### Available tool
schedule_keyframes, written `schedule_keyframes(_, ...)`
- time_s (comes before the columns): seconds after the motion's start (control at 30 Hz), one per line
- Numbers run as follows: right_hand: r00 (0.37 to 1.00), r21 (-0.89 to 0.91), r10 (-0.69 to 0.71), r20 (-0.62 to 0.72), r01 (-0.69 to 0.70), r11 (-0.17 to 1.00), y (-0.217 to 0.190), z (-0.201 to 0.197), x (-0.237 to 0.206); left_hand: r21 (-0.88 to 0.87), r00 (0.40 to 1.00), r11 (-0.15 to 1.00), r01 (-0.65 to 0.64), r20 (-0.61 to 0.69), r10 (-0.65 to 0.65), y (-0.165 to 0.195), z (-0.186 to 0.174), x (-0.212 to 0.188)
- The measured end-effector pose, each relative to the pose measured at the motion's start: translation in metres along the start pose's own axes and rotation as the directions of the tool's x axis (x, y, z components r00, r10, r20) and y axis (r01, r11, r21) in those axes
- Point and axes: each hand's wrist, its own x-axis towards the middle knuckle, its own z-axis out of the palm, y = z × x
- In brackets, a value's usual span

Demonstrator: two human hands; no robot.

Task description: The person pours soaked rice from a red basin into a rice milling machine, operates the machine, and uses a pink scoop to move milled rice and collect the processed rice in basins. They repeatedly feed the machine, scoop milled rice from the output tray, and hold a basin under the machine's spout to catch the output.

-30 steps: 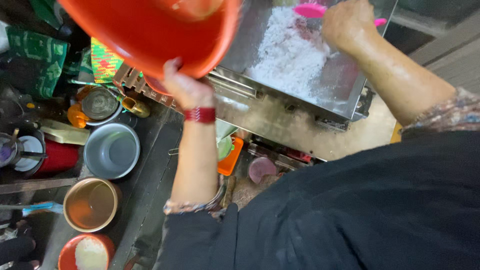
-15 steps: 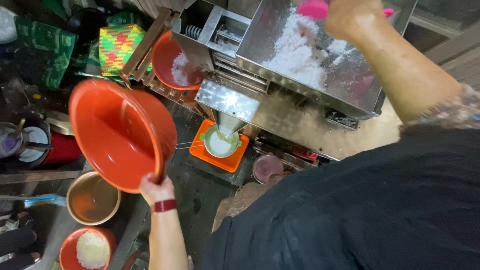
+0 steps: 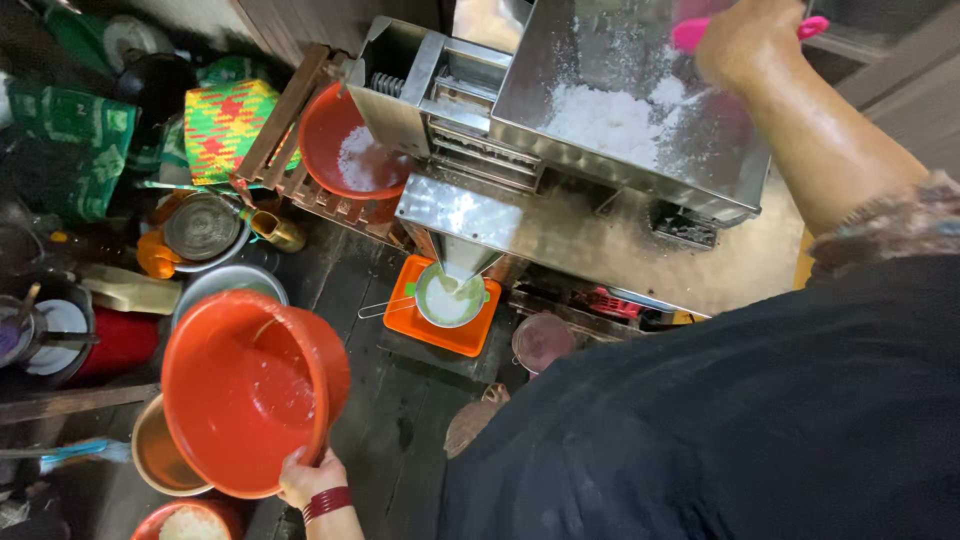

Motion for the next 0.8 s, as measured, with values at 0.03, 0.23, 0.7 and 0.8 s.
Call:
schedule_keyframes(0.03, 0.996, -0.036, 0.035, -0.082, -0.038, 0.999, 0.0, 0.005, -0.001, 0.002, 0.999, 1.0, -0.011, -0.048, 0.011, 0.0, -0.002, 0.002)
schedule_keyframes(0.23, 0.939, 0.202, -0.209, 0.275, 0.156, 0.967, -0.062, 0.026, -0.024, -0.08, 0.996, 0.993, 0.086, -0.032, -0.089, -0.018, -0.001, -0.002)
schedule_keyframes(0.7, 0.784, -0.314, -0.607, -0.13, 0.548, 0.775, -0.094, -0.014, -0.031, 0.071, 0.992, 0.996, -0.049, -0.108, 0.057, -0.094, 0.057, -0.054)
schedule_keyframes(0.8, 0.835, -0.301, -0.548, 0.042, 0.534, 0.79, -0.101, 0.008, -0.008, 0.068, 0.992, 0.997, -0.023, -0.122, 0.031, -0.101, 0.046, -0.058)
